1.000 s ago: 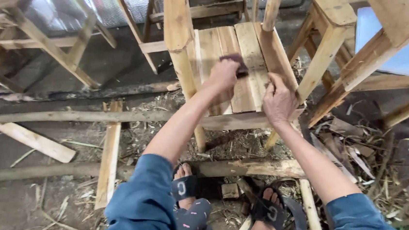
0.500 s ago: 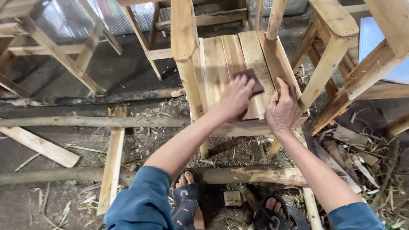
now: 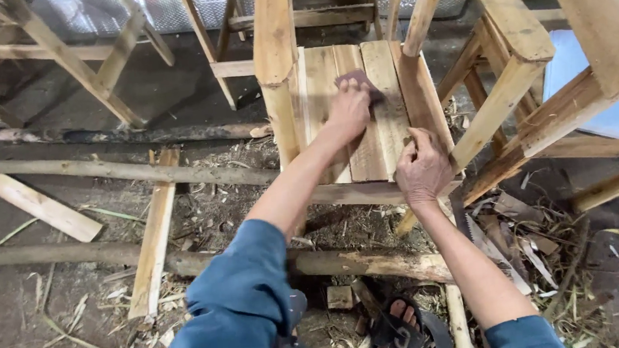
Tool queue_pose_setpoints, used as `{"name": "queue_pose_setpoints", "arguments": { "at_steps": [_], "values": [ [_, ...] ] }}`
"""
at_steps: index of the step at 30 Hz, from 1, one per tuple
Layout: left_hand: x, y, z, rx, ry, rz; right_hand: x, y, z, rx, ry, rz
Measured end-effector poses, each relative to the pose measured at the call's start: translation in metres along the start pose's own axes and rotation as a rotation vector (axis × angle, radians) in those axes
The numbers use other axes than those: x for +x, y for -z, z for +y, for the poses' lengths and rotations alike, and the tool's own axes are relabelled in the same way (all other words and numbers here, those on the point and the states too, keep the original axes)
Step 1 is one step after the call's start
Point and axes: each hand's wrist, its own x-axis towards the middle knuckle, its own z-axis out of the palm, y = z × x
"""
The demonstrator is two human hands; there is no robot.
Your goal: The person sands the surface of a wooden stool using a sanding block. They then use a chisel to scrape and smooth the wood, alternating between sanding and chiseling to refine the surface.
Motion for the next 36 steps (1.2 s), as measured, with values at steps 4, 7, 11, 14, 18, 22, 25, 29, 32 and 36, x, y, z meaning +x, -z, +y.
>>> {"name": "queue_pose_setpoints", "arguments": {
  "at_steps": [4,7,11,14,18,22,25,29,32,36],
  "values": [
    [-0.041,0.022,0.008,-0.163,-0.113,-0.101,0.004,0.022,-0.011,0.040,0.019,0.026],
    [-0.063,0.062,0.019,-0.217,-0.183,-0.320,0.001,0.019,-0.011,0.046,0.008,0.003],
    [-0.057,0.053,0.031,-0.287,-0.268,-0.305,-0.001,0.009,-0.006,-0.008,0.020,0.010],
    [-0.027,0.060,0.034,-0.245,-0.214,-0.336,0.001,0.018,-0.013,0.002,0.030,0.007],
    [0.027,-0.060,0.019,-0.236,-0.082,-0.047,0.005,0.028,-0.016,0.062,-0.028,-0.068],
    [0.079,-0.110,0.003,-0.161,0.009,-0.246,0.010,0.038,-0.021,0.097,-0.053,-0.100],
    [0.072,-0.105,0.002,-0.033,0.038,-0.362,0.006,0.040,-0.021,0.059,-0.051,-0.096],
    [0.055,-0.105,-0.018,0.010,-0.399,0.422,0.010,0.033,-0.017,0.085,-0.008,-0.060],
    [0.019,-0.014,-0.001,-0.140,-0.376,-0.051,0.009,0.037,-0.020,0.118,0.001,-0.008],
    [-0.021,0.028,0.011,-0.225,-0.437,-0.254,0.011,0.026,-0.020,0.145,-0.016,0.114]
  ]
}}
